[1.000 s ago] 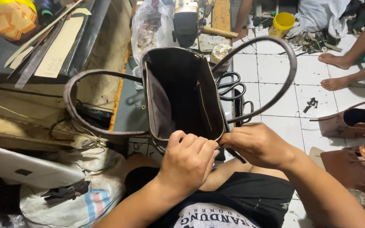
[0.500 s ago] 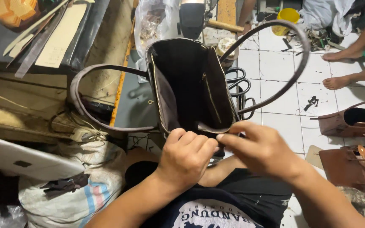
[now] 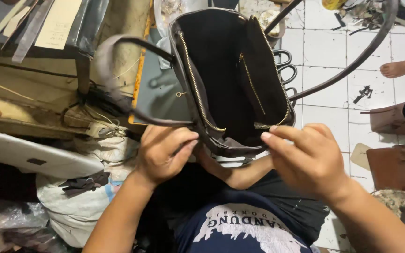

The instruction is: Inspecting a leather handbag by checking the zipper, interior compartments, and handles

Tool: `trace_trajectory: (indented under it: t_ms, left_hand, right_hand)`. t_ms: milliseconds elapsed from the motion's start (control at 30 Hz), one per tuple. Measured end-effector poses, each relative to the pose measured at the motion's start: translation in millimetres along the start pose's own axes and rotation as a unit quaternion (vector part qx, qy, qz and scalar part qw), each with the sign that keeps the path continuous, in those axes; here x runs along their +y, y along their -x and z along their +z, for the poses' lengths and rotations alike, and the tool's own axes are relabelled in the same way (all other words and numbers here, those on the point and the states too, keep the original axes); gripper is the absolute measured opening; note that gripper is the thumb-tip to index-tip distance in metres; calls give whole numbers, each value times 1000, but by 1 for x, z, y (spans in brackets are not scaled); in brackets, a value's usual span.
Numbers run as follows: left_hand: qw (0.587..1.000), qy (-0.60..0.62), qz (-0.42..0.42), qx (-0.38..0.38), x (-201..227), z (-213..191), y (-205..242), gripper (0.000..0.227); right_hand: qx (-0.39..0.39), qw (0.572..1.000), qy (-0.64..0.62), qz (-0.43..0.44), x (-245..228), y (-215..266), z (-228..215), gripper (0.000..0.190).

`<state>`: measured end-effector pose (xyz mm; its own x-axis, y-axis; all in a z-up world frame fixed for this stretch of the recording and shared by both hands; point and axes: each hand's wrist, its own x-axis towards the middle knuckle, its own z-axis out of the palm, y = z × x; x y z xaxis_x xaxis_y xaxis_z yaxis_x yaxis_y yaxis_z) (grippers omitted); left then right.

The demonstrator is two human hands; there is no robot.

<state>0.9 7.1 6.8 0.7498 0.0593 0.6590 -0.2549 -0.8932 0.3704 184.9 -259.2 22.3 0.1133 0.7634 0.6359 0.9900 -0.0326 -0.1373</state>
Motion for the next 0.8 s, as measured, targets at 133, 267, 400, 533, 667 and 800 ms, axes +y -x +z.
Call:
trace_trajectory:
  t_ms: [133, 267, 400, 533, 667, 800]
  left_hand:
    - [996, 65, 35, 49, -16, 5, -3, 2]
    - [981, 165, -64, 72, -43, 16, 10, 11]
    - [978, 202, -51, 31, -34, 6, -11, 17]
    - [990, 105, 46, -78, -49, 1, -42, 25]
    - [985, 3, 147, -90, -49, 11, -69, 21]
    - [972, -10, 232, -34, -35, 21, -96, 28]
  right_hand:
    - [89, 989, 107, -43, -23, -11, 19, 27]
    - [73, 994, 68, -33, -28, -25, 16, 13]
    - [29, 999, 10, -10, -18, -20, 14, 12]
    - [13, 999, 29, -3, -9, -15, 9, 4]
    - [-9, 998, 46, 38, 0, -5, 6, 23]
    - [21, 997, 18, 73, 1, -1, 6, 15]
